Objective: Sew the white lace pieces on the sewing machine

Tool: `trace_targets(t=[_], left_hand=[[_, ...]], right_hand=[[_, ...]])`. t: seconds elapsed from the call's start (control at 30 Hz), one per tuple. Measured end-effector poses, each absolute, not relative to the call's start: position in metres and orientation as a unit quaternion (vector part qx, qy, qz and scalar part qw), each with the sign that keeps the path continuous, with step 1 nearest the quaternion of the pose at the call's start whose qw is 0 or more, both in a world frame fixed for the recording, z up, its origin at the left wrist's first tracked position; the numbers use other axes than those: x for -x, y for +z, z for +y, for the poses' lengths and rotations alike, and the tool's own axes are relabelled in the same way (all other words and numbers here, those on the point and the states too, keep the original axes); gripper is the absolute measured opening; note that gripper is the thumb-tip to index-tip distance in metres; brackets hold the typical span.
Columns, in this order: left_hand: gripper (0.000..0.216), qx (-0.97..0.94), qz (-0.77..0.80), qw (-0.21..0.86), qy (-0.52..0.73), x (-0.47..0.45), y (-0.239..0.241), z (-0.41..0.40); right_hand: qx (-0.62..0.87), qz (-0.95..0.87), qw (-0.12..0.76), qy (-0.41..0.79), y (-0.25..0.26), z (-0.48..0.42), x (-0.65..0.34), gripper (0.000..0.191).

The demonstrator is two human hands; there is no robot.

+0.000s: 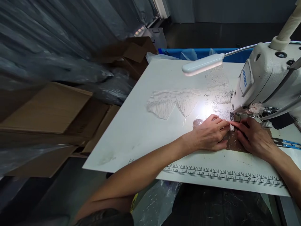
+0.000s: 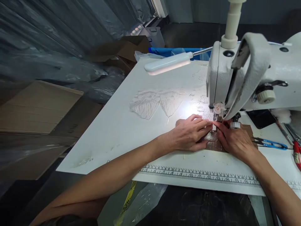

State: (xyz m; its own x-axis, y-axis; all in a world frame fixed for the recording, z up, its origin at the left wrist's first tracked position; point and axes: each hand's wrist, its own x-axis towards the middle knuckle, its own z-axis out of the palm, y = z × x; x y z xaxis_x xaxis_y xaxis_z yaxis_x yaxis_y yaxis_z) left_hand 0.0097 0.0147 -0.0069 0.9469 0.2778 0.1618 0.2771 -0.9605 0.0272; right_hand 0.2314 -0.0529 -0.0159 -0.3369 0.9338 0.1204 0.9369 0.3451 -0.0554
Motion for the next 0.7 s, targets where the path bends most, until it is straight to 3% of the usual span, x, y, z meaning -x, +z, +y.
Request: trace_targets(t=[0.2,0.53,0.7], left_hand=[[0.046,-0.984,0.152,0.018,0.086,-0.01,-0.009,0.019],[0.046,-0.978,0.182,0.051,0.091,-0.012,-0.008,0.023],[0.047,-0.975,0.193,0.067,0.092,-0.014,-0.009,0.026]], right_hand=[[0.539,-0.835,0.113,-0.005,-0.015,-0.056,-0.235,0.043],[0.576,-0.815,0.069,-0.016,-0.018,-0.054,-0.229,0.045],[0.575,-0.814,0.087,0.001,-0.02,-0.053,-0.23,0.044]])
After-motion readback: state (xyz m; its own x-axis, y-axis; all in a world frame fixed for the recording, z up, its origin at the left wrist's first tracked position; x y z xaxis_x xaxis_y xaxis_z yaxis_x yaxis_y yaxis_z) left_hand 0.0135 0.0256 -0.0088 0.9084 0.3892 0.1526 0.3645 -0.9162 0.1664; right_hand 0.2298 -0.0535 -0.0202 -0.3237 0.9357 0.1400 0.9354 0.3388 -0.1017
